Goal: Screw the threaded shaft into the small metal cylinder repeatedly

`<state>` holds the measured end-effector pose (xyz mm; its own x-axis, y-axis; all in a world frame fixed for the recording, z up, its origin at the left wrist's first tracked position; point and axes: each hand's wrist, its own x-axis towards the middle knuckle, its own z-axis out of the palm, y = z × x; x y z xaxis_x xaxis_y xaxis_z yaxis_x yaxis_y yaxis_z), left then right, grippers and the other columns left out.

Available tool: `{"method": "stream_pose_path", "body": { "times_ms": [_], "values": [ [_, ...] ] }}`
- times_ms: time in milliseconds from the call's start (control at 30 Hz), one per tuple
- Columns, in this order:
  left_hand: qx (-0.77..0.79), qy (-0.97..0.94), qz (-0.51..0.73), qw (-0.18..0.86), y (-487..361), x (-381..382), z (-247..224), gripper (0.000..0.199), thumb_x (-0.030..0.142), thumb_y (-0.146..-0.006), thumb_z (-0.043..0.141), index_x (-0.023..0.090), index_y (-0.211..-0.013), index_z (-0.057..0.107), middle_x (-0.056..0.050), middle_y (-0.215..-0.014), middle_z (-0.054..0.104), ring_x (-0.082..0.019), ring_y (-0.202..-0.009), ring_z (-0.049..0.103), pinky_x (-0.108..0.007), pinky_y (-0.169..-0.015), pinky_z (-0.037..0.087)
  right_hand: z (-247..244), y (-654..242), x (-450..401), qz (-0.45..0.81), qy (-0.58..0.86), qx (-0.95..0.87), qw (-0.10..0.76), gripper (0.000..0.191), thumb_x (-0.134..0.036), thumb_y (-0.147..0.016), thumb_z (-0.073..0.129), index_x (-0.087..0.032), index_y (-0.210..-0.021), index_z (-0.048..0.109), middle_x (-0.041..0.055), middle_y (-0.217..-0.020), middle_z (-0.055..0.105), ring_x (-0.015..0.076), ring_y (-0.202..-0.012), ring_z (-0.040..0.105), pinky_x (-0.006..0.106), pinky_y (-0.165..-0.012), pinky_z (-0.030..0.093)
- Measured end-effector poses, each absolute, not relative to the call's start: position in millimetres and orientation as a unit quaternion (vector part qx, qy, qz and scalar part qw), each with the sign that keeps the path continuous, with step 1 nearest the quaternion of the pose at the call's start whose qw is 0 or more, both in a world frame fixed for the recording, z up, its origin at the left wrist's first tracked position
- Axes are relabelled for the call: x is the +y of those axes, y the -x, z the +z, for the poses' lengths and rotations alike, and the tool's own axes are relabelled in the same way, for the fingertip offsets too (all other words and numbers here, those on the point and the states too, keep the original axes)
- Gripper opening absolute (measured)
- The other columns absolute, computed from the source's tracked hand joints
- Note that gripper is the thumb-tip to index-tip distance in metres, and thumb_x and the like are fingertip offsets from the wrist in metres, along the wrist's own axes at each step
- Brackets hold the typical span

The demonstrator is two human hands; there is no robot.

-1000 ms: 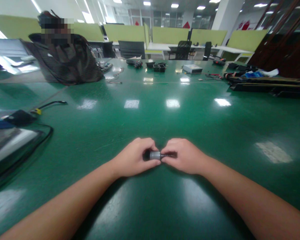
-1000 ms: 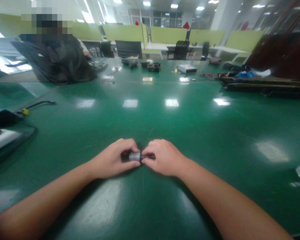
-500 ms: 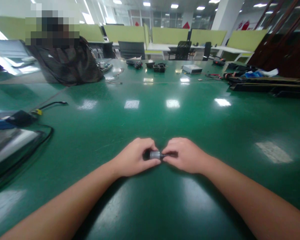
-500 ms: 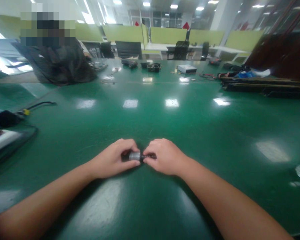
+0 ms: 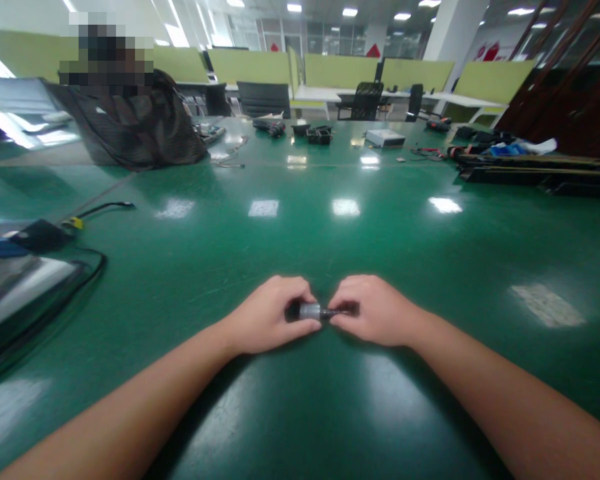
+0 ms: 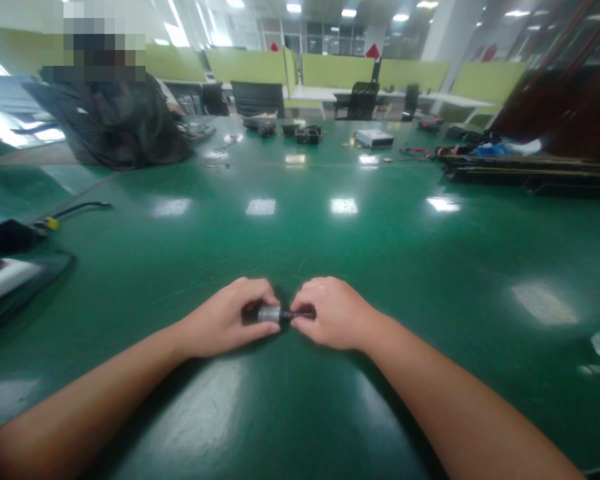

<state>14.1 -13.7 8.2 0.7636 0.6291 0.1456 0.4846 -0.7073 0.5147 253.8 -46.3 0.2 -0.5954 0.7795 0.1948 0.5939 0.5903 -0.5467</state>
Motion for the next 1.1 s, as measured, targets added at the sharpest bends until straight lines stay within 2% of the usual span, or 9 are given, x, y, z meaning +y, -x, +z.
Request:
{"method": "stream_pose_path", "body": {
  "times_ms": [733,967,1100],
  "values": [
    [0.318,-0.907,0.153,0.231,-13.9,-15.0,7.7,0.022,0.039,-0.083,0.073,0.02,-0.091,0.066,-0.001,-0.085,0.067,-0.019,-0.077,0.062,-0.031,-0.077,0.044,6.2,-264.3,-44.6,0.243,0.428,-0.85,0.187,0.006,-0.018,-0.078,0.074,-0.018,-0.083,0.075,0.0009,-0.076,0.068,0.0123,-0.068,0.058,0.024,-0.064,0.042],
    [0.318,-0.906,0.153,0.233,-13.0,-15.8,8.4,0.023,0.041,-0.084,0.073,0.02,-0.091,0.066,-0.001,-0.085,0.067,-0.018,-0.076,0.062,-0.031,-0.077,0.043,8.0,-270.5,-42.4,0.269,0.431,-0.841,0.184,0.007,-0.018,-0.077,0.075,-0.017,-0.084,0.075,0.0003,-0.076,0.068,0.0114,-0.066,0.059,0.023,-0.062,0.043],
    [0.321,-0.905,0.151,0.233,-11.7,-16.8,8.7,0.023,0.041,-0.084,0.072,0.02,-0.091,0.066,-0.001,-0.085,0.068,-0.018,-0.077,0.062,-0.032,-0.078,0.043,11.2,-280.0,-39.6,0.298,0.446,-0.83,0.154,0.01,-0.019,-0.077,0.075,-0.018,-0.086,0.076,0.0006,-0.078,0.07,0.0126,-0.069,0.062,0.024,-0.064,0.046]
  ]
}}
